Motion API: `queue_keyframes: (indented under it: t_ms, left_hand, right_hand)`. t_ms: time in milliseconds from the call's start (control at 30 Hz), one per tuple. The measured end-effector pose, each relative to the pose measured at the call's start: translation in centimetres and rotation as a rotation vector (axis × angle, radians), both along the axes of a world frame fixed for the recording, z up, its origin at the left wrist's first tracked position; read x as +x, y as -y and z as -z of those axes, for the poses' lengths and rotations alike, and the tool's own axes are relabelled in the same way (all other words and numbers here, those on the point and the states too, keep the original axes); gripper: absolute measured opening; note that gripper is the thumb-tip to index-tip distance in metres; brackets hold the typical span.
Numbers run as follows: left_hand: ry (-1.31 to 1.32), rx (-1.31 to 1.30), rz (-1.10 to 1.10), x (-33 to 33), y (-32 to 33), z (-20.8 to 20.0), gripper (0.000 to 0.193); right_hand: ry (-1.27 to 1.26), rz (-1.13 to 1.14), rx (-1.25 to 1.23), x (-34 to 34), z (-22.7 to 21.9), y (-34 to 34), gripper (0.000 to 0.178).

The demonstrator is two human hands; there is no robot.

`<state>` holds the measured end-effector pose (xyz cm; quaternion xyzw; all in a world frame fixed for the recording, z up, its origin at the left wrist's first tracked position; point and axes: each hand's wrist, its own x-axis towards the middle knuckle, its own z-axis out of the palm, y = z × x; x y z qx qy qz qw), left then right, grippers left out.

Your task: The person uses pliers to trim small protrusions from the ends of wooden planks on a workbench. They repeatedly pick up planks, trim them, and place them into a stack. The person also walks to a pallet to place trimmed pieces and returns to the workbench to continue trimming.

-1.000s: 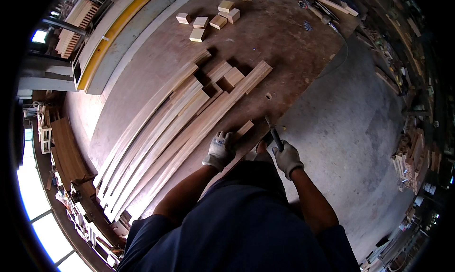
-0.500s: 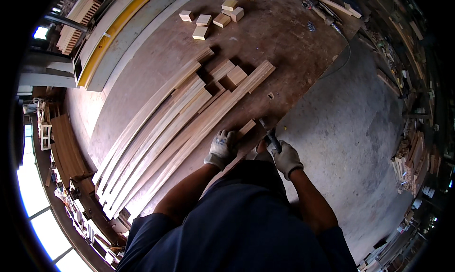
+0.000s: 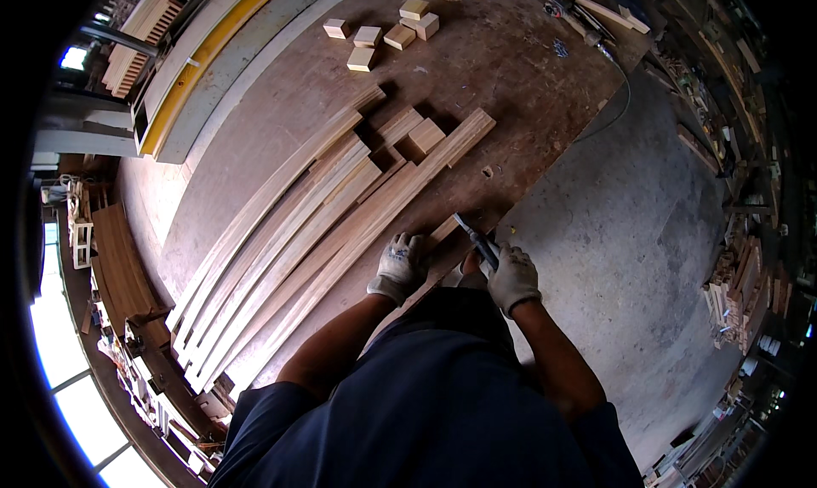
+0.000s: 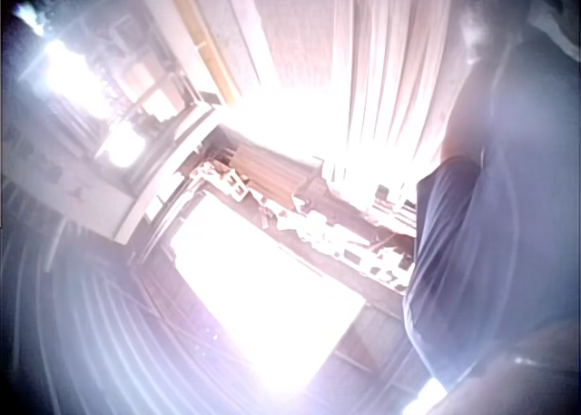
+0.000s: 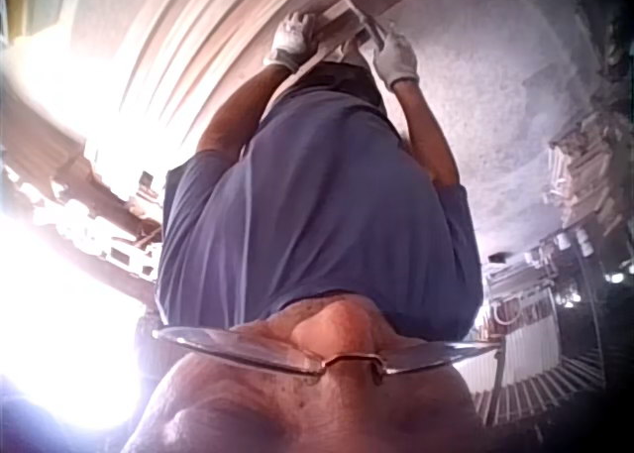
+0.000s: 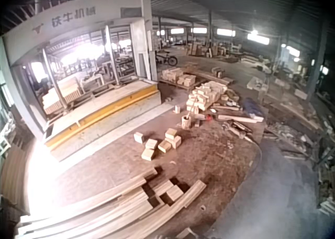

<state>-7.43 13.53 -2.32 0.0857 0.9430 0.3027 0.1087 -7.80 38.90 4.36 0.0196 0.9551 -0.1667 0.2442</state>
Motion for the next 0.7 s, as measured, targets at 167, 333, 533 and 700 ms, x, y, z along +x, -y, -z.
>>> queue_keyframes:
  t_ms: [167, 333, 533, 700]
  left_hand:
    - [-0.003, 0.005, -0.004, 0.0, -0.1, -0.1, 0.042]
    - [-0.024, -0.001, 0.014, 0.1, 0.1, 0.9, 0.041]
    - [-0.036, -0.004, -0.001, 0.2, 0.0, 0.7, 0.04]
    - [-0.061, 0.022, 0.0, 0.2, 0.0, 0.4, 0.039]
  right_hand:
    - [0.071, -0.012, -0.044, -0.4, 0.2, -0.4, 0.054]
    - [0.103, 0.009, -0.126, -0.7, 0.8, -0.9, 0.05]
    - [0.182, 0.166, -0.261, -0.4, 1.5, -1.0, 0.037]
    - [0.258, 0.179, -0.287, -1.2, 0.1, -1.1, 0.033]
